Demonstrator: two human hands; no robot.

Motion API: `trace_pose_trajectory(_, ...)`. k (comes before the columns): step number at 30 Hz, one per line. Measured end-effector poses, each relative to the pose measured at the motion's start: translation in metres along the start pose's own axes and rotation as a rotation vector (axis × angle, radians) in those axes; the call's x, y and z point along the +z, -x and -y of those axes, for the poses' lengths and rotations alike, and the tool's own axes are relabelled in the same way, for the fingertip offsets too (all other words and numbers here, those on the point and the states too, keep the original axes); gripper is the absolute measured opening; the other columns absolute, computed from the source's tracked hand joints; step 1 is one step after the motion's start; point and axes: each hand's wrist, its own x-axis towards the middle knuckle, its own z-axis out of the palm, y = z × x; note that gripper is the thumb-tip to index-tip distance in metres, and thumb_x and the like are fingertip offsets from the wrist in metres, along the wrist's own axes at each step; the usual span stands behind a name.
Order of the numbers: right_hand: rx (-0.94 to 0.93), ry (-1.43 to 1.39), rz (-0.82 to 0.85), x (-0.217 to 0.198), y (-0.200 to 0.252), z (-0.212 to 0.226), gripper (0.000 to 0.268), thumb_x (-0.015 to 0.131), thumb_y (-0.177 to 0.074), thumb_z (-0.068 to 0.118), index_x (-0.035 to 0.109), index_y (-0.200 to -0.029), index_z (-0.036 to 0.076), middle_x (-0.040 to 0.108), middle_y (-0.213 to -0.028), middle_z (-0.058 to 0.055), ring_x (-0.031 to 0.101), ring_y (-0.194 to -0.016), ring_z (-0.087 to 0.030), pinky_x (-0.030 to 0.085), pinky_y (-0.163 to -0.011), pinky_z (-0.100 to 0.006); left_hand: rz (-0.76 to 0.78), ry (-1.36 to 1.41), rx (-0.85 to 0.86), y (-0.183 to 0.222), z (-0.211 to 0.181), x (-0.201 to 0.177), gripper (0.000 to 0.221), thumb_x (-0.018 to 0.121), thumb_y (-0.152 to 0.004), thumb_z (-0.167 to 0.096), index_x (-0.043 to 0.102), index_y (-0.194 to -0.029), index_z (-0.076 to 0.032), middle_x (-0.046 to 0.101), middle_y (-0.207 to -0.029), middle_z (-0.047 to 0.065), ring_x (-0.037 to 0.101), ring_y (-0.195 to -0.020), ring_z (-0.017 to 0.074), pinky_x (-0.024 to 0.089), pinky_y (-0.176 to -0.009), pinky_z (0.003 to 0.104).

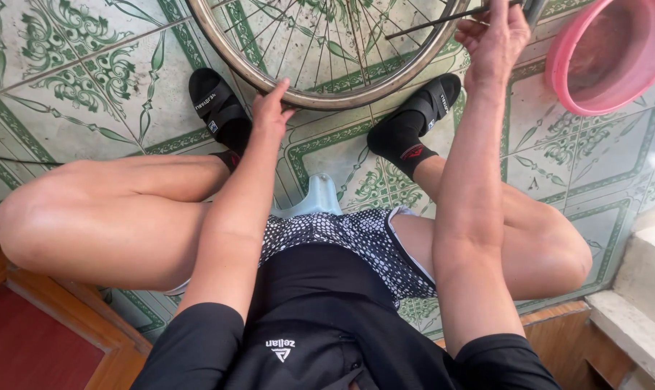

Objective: The person removes a tire from a bicycle wheel by hand, sets the tire aside, and picks up a bucket of water. They then pull a section of an inner tube through the wheel rim and submerge it in the water to check for leaks.

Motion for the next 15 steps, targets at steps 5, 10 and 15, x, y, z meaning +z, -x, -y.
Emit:
trace_pose_trajectory(5, 0.153, 0.075, 0.112, 0.014, 0.015, -0.01, 0.029, 0.062, -0.107, 0.031, 0.064, -0.098, 0.004, 0.07, -0.086, -0.012, 0.075, -0.073, -0.019, 0.067, -0.063, -0.034, 0.037, 0.073, 0.039, -0.009, 0.028, 0.008, 0.054, 0.088, -0.076, -0.008, 0.06, -0.122, -0.007, 0.069, -0.113, 0.008, 0.066, -0.106, 0.0263, 0.052, -0.089, 0.051)
trace_pose_trajectory(10, 0.437, 0.186, 0.209, 0.026, 0.046, -0.006, 0.025, 0.062, -0.104, 0.025, 0.062, -0.1, 0.001, 0.069, -0.092, -0.014, 0.075, -0.074, -0.022, 0.067, -0.063, -0.035, 0.072, 0.068, 0.006, -0.019, 0.029, 0.003, 0.045, 0.087, -0.076, -0.003, 0.063, -0.115, -0.004, 0.071, -0.105, 0.009, 0.069, -0.099, 0.027, 0.054, -0.084, 0.05)
trace_pose_trajectory(15, 0.797, 0.413, 0.336, 0.019, 0.1, -0.07, 0.029, 0.062, -0.099, 0.023, 0.066, -0.108, -0.005, 0.071, -0.095, -0.016, 0.076, -0.075, -0.026, 0.068, -0.064, -0.035, 0.148, 0.084, -0.035, -0.018, 0.022, 0.003, 0.036, 0.082, -0.079, -0.002, 0.066, -0.111, -0.001, 0.072, -0.099, 0.012, 0.072, -0.092, 0.0304, 0.061, -0.08, 0.056)
